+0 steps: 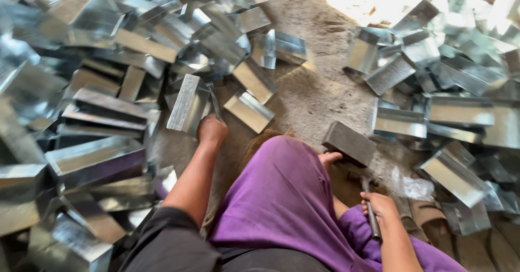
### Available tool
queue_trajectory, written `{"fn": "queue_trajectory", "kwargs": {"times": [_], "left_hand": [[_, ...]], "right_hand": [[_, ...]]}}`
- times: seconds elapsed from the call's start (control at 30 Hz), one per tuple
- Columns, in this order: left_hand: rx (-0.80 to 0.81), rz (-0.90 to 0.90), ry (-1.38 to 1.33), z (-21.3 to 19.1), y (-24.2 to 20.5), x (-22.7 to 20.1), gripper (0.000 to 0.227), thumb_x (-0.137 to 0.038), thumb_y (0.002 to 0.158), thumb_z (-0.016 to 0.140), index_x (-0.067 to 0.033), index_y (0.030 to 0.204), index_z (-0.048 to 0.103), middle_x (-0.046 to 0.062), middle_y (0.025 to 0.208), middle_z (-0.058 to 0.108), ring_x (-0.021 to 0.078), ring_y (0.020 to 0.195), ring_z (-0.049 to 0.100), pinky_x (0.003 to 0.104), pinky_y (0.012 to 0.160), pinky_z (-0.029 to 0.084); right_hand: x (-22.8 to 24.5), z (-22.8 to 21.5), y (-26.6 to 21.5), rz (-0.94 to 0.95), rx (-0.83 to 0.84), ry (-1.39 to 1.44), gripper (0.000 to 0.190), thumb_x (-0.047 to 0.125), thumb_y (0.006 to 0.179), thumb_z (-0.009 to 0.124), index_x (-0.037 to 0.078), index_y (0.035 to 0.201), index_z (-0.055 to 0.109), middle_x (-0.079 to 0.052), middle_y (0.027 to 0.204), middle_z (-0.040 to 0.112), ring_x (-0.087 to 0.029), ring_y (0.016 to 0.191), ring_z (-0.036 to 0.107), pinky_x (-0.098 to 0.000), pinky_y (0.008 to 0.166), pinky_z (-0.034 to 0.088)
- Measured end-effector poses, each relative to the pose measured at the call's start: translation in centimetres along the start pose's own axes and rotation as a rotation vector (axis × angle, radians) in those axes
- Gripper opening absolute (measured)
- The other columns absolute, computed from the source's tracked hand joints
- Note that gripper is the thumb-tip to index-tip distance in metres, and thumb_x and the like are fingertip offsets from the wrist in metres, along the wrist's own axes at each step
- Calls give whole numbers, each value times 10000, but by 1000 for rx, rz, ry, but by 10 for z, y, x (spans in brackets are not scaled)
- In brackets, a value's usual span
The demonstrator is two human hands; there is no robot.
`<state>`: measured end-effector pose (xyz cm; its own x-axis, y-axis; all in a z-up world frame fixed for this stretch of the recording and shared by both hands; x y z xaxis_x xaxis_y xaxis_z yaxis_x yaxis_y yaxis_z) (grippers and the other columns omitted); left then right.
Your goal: The person sits on the floor and repeatedly hammers small rectangular metal boxes with a hammer. They pick up each box, place it on a small block, strike it several times, and then toss it aside. The person handles the boxes one at a time and continues this process throughout the clip.
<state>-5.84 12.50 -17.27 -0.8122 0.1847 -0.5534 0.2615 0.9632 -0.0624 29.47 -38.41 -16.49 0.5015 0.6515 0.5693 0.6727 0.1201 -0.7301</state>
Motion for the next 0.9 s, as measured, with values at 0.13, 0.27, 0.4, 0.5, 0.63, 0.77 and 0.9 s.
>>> {"fn": "queue_trajectory", "kwargs": {"times": [0.13, 0.27, 0.4, 0.5, 0.63, 0.77, 0.9], "left_hand": [[-17, 109, -360, -15, -22, -67, 317, -285, 934, 627, -2, 1001, 754, 222, 948, 745, 404, 934, 708, 474, 866, 541], [-12, 234, -776, -75, -32, -158, 281, -248, 960, 625, 12, 1015, 718, 178, 874, 745, 305, 792, 705, 417, 744, 542], [267, 316, -659, -104, -59, -244, 263, -263, 964, 640, -9, 991, 701, 192, 813, 695, 281, 704, 641, 433, 657, 510], [343, 688, -353, -89, -94, -312, 250, -259, 913, 706, -14, 961, 721, 213, 843, 716, 354, 754, 678, 477, 695, 516], [503, 966, 90, -8, -131, -357, 185, -221, 870, 714, -57, 940, 762, 204, 964, 729, 412, 898, 694, 502, 778, 546], [613, 1131, 620, 71, -146, -350, 183, -115, 818, 697, -122, 971, 797, 134, 1036, 749, 342, 959, 732, 442, 799, 603], [689, 1063, 725, 97, -145, -345, 492, -309, 791, 755, -182, 1260, 681, 93, 1356, 647, 302, 1269, 604, 492, 1014, 514]], "right_hand": [[-7, -49, 18, -58, -28, 155, 193, 123, 959, 665, 0, 823, 606, -101, 670, 577, -205, 528, 527, -354, 454, 440], [2, -76, 29, -139, -43, 284, 206, 113, 968, 673, -14, 832, 583, -103, 685, 570, -198, 539, 538, -338, 455, 438], [25, -89, -8, -307, -69, 407, 160, 104, 954, 658, -18, 869, 600, -93, 690, 585, -182, 535, 549, -332, 439, 440], [55, -96, -63, -447, -124, 411, 115, 107, 959, 641, 11, 901, 615, -54, 705, 586, -144, 526, 546, -307, 440, 447], [93, -85, -145, -628, -232, 390, 272, 77, 927, 666, 44, 1197, 665, -24, 698, 576, -116, 479, 517, -305, 405, 417], [118, -81, -219, -1030, -562, -50, 500, 56, 918, 743, 33, 1409, 652, -25, 779, 689, -87, 624, 612, -248, 572, 505], [122, -81, -247, -1201, -705, -128, 523, 54, 918, 765, -2, 1417, 617, -39, 863, 734, -82, 700, 688, -232, 667, 548]]}}
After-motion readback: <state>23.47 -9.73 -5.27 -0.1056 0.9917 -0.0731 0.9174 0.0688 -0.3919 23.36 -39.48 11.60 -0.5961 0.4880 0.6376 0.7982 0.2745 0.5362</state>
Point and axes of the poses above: each hand's wrist, its own y-axis towards the middle knuckle, its own z-axis out of the palm, x = y × z, the point moved 6 cm from there along y, towards the middle knuckle
